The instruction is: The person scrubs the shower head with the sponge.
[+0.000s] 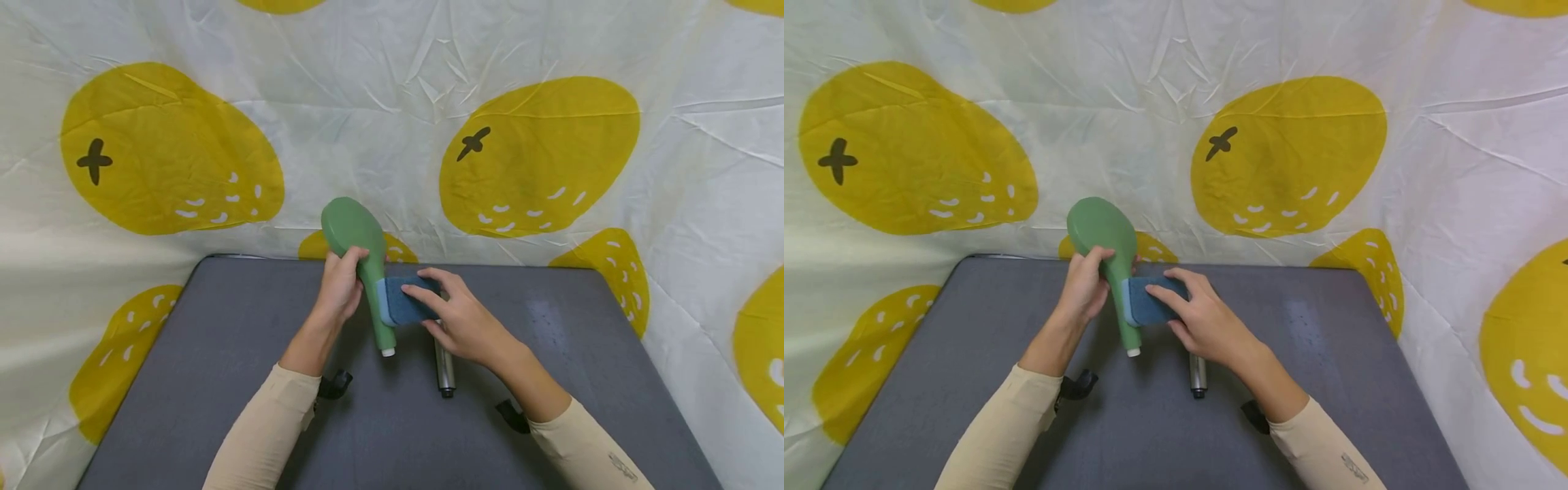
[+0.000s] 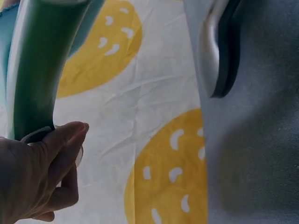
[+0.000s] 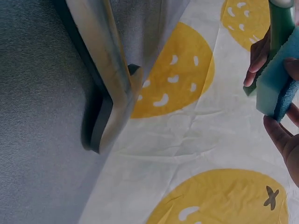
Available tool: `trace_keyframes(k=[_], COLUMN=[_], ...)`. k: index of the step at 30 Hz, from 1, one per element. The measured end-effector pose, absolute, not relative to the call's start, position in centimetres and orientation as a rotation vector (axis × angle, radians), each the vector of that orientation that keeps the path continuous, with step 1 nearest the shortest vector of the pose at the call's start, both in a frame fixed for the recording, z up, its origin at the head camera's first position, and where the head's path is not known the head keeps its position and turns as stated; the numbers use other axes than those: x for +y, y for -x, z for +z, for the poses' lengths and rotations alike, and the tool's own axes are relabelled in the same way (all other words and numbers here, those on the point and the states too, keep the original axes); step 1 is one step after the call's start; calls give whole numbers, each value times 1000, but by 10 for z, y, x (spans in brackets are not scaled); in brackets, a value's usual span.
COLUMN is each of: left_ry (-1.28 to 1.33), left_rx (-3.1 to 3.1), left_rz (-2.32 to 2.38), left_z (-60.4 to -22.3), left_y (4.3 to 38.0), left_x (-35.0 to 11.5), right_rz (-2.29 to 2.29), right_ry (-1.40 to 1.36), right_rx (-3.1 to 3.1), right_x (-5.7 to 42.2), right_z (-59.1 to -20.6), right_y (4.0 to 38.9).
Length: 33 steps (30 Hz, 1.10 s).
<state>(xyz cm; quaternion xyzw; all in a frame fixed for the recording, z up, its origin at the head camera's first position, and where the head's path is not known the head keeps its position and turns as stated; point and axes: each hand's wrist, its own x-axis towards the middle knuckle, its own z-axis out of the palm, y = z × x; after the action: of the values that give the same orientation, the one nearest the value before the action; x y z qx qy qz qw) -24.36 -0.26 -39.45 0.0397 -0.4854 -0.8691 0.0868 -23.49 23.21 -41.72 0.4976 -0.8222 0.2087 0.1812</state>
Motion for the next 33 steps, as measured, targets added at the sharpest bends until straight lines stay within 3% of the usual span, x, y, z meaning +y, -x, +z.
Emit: trace_keyframes(k=[15,33], left_ry=[-256,-270], left_rx=[-1654,-1720], left_rz=[-2484,-2430], left_z=[-395,-399], left_y=[239,237], left_x=[4,3], right_rz=[578,516], right_ry=[-1363,-1251], right_rx=[-2313,-2332], right_x=[245,238], right_z=[-416,-390], right_y=[231,241])
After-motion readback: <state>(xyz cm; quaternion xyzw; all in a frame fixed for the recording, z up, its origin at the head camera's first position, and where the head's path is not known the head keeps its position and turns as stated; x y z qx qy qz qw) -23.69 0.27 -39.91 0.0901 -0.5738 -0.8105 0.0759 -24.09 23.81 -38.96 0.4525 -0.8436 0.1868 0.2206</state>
